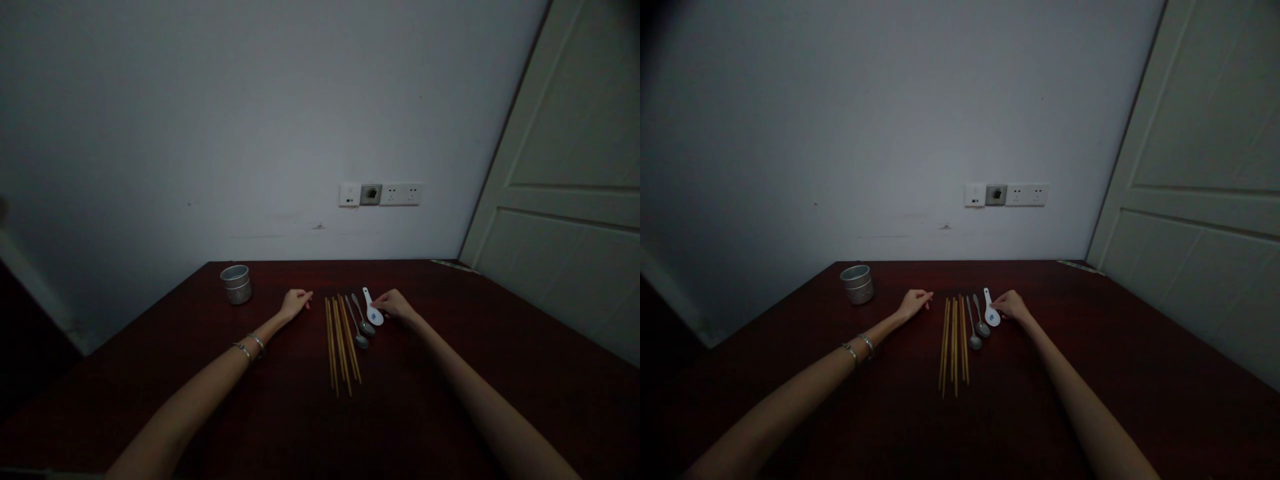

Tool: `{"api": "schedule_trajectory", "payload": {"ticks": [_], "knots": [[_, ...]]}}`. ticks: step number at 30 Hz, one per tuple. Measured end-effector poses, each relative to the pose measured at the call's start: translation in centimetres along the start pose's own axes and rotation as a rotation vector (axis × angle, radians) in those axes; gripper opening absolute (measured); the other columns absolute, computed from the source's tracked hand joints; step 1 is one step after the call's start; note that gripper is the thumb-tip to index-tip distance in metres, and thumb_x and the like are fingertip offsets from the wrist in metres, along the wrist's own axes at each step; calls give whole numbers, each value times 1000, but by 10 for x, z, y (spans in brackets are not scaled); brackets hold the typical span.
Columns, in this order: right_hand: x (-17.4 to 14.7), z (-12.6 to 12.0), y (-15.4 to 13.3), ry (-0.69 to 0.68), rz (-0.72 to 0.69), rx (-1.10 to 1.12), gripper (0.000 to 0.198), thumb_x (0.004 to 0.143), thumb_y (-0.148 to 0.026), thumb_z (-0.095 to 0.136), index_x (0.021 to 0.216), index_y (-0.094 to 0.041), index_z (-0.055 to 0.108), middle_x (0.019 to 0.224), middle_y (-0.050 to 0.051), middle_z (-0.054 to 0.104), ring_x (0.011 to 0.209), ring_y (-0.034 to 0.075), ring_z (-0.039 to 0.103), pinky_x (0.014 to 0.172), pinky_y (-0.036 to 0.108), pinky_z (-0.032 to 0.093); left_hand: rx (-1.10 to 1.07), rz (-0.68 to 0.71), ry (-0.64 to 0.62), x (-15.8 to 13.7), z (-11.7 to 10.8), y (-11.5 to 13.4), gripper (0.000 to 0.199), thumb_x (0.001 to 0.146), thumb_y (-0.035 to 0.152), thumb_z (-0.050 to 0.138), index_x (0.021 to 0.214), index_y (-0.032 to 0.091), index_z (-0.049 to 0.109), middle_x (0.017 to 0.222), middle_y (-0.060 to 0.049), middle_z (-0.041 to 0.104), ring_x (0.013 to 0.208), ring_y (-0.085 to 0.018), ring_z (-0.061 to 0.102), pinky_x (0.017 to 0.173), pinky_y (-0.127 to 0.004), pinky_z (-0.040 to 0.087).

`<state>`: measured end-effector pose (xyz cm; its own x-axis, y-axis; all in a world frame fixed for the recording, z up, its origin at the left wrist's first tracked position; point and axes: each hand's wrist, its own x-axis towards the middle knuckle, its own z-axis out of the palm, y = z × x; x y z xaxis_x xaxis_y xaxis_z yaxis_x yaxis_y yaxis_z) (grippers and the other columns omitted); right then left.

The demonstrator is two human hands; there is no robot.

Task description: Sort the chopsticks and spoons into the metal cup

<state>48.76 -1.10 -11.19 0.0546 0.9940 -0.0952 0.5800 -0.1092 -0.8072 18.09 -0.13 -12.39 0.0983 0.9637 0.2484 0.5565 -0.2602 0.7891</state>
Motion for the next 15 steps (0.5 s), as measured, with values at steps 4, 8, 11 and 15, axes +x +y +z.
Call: {"api": "schedule_trajectory", "payload": {"ticks": [4, 8, 11, 15], "knots": [[-5, -2, -4, -14, 16, -5, 14, 64, -24, 65, 66, -10, 68, 39, -3, 51, 34, 5, 42, 34, 15, 35, 2, 30, 39, -2, 2, -1, 43, 73, 49, 44, 58, 14, 62, 46, -1, 57, 51, -14, 52, 56, -22, 36], [-8, -3, -7, -23, 46, 13, 14, 64, -24, 66, 65, -10, 67, 40, -4, 50, 35, 4, 42, 34, 14, 35, 3, 33, 63, -3, 2, -1, 42, 73, 49, 43, 59, 14, 63, 45, -1, 57, 52, -15, 53, 57, -23, 36], [-9, -3, -7, -31, 62, 39, 14, 63, -24, 67, 65, -10, 67, 41, -5, 50, 35, 4, 42, 34, 14, 35, 16, 32, 69, -4, 2, 0, 41, 73, 48, 44, 59, 14, 62, 43, 0, 56, 52, -15, 54, 57, -23, 36], [-12, -5, -9, -43, 88, 69, 13, 62, -24, 68, 64, -11, 66, 42, -4, 51, 36, 5, 44, 35, 15, 38, 11, 43, 63, -5, 2, 0, 41, 73, 48, 43, 59, 14, 62, 43, 0, 55, 50, -14, 53, 56, -23, 36]]}}
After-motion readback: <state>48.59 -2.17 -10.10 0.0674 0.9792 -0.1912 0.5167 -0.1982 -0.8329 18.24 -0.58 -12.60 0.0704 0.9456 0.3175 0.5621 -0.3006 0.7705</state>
